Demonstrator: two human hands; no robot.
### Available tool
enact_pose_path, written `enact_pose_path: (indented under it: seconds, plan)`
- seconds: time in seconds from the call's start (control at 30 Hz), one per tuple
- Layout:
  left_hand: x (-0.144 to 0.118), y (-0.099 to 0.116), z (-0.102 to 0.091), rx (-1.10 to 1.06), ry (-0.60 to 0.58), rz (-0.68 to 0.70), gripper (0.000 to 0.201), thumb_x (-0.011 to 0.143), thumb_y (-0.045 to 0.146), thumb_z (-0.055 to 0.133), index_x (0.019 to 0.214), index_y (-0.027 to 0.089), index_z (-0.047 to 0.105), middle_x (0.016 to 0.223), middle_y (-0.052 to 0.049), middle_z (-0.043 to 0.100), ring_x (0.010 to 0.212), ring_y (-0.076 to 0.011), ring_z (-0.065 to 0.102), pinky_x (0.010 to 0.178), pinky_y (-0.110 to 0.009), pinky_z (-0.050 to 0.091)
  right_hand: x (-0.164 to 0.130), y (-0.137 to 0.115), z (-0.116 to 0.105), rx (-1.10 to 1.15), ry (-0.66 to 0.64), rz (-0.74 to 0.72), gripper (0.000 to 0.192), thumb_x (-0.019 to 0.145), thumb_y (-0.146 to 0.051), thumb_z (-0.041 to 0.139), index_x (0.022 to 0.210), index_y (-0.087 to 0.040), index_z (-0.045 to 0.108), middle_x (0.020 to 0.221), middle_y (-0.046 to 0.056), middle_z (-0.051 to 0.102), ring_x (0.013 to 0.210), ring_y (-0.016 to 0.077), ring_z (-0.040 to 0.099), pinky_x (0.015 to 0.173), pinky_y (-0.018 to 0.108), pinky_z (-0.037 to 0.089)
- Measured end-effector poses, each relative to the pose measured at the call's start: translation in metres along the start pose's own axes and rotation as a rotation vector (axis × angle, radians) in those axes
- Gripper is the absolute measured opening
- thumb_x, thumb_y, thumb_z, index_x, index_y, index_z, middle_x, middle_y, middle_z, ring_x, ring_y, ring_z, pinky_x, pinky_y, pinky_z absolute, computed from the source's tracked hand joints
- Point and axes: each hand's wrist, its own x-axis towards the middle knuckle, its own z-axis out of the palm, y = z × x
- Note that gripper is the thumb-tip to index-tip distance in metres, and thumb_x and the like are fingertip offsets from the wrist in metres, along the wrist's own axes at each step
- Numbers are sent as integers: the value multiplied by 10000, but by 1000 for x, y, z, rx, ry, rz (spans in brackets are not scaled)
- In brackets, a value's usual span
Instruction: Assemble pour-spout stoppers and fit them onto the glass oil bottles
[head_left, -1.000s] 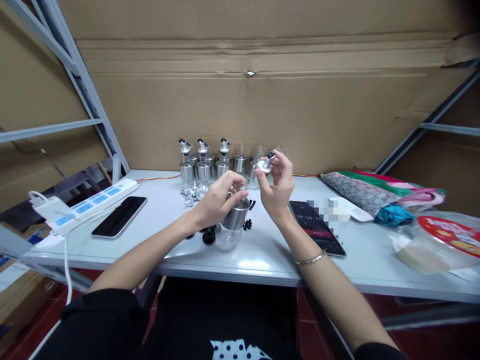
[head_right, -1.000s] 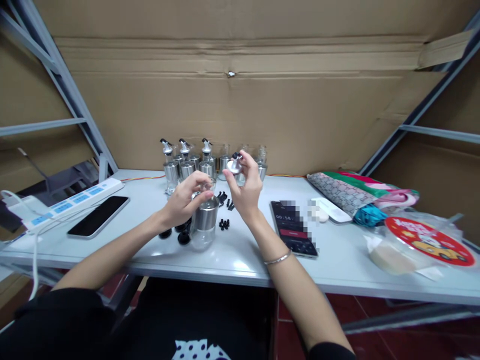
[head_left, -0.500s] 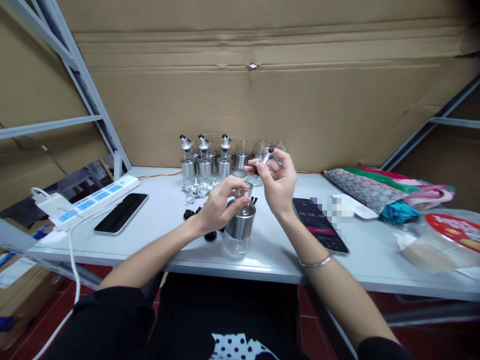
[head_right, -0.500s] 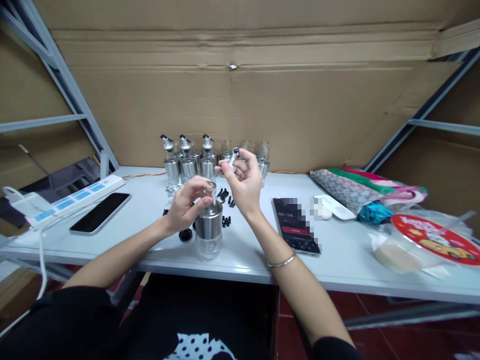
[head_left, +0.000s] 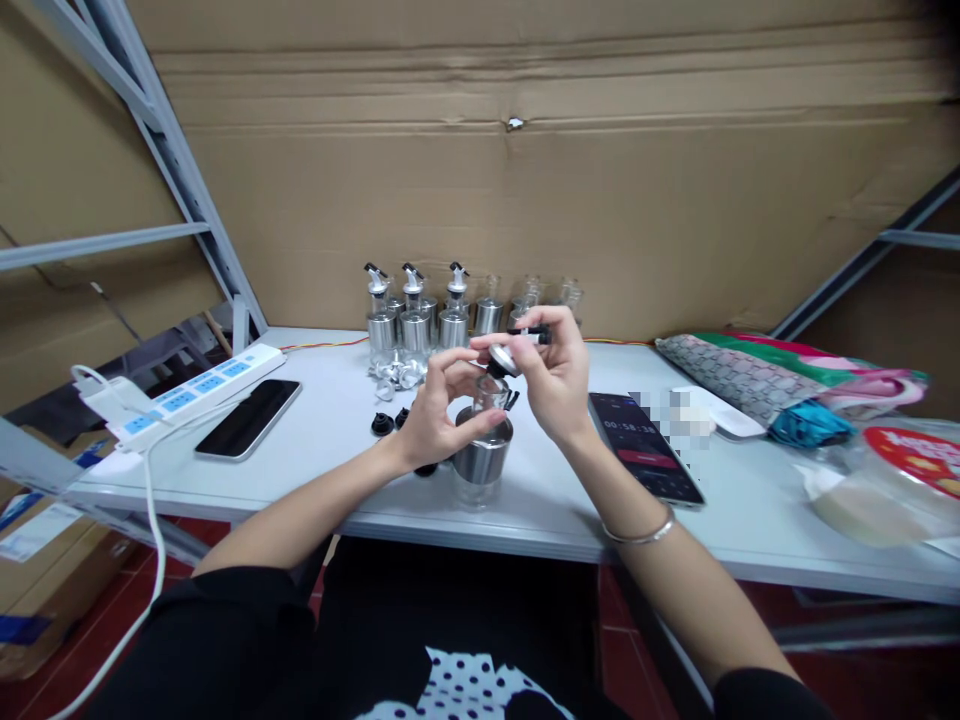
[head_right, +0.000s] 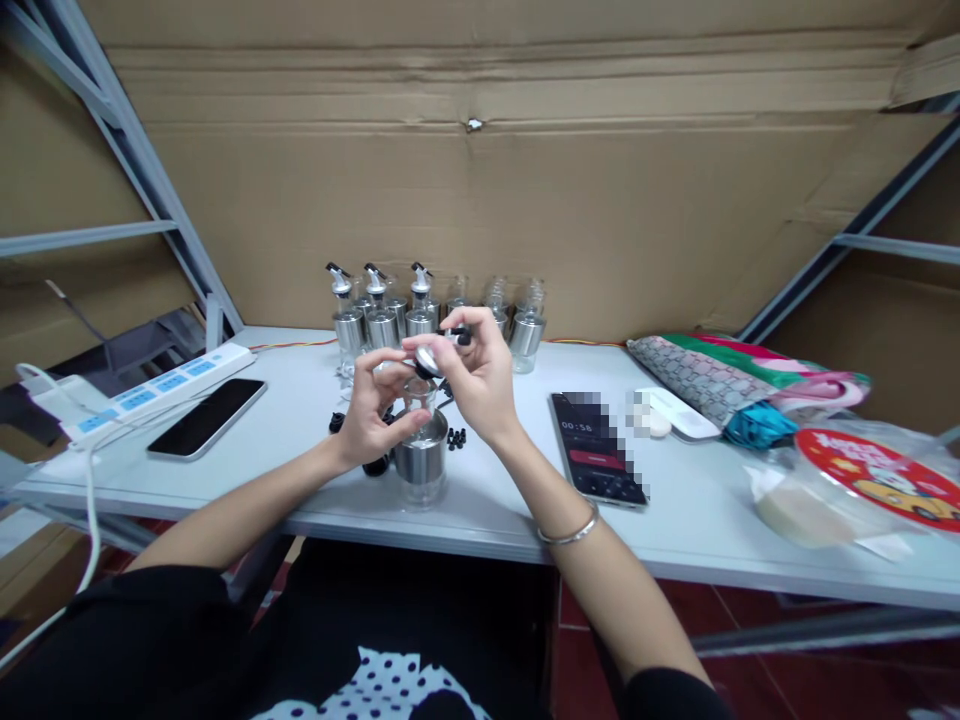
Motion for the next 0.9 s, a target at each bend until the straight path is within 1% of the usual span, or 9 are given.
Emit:
enact_pose_path:
  seconds: [0.23,0.3,0.37,0.43,0.47,0.6,0.67,0.8,0.9]
  plan:
    - [-6,0,4,-18,39,83,524,818,307,622,1194,269,259,771,39,508,673,-88,566,657,-230,500,-1,-5,0,17,-20,-5,310,865,-556,464,953,-259,472,800,19,681,799,180,700,633,305,573]
    - [-6,0,4,-18,27,58,524,825,328,613,1198,268,249,837,9,539,670,-85,561,660,-239,504,-2,-7,-1,-14,-31,-34,304,866,-534,480,965,-248,505,777,12,677,720,158,697,582,266,558]
    - [-6,0,5,-21,19,34,512,828,364,604,1186,273,249,1023,-63,555,690,-83,566,669,-256,513,-2,-9,-2,-50,-40,-76,287,855,-506,519,952,-237,546,768,4,673,649,134,682,542,234,540]
    - [-6,-1,5,-32,25,10,485,825,394,602,1153,277,264,1179,-112,508,723,-88,577,669,-264,522,0,-11,-3,-83,-50,-123,269,839,-488,552,919,-234,584,809,5,674,637,121,673,535,223,532]
    - [-6,-1,5,-43,26,-5,468,823,403,602,1131,277,272,1179,-106,511,729,-90,582,665,-264,525,0,-11,-4,-97,-60,-143,261,836,-481,560,907,-233,599,836,8,675,663,123,674,554,229,536]
    - [-5,-2,5,-106,2,-106,456,830,417,594,1126,271,280,900,-10,574,681,-100,597,656,-264,537,1,-10,-4,-157,-92,-210,238,862,-453,534,910,-239,626,927,23,679,885,165,661,719,306,547]
    - [-4,-1,4,-109,-22,-136,482,841,424,574,1189,273,278,880,-11,580,691,-112,606,667,-272,542,0,-8,-3,-204,-42,-267,253,881,-458,496,905,-245,629,932,27,677,914,170,642,759,336,536]
    - [-2,1,1,-62,-64,-98,477,862,419,537,1257,273,313,963,-41,601,704,-115,601,649,-256,533,-5,-3,2,-258,103,-398,340,929,-469,374,875,-254,630,854,24,666,847,171,631,772,366,516]
    - [-2,1,0,-42,-67,-78,471,866,416,528,1265,271,325,973,-39,607,682,-105,592,626,-235,516,-8,-3,6,-290,168,-403,337,939,-444,361,843,-259,626,808,15,654,801,166,625,732,348,508]
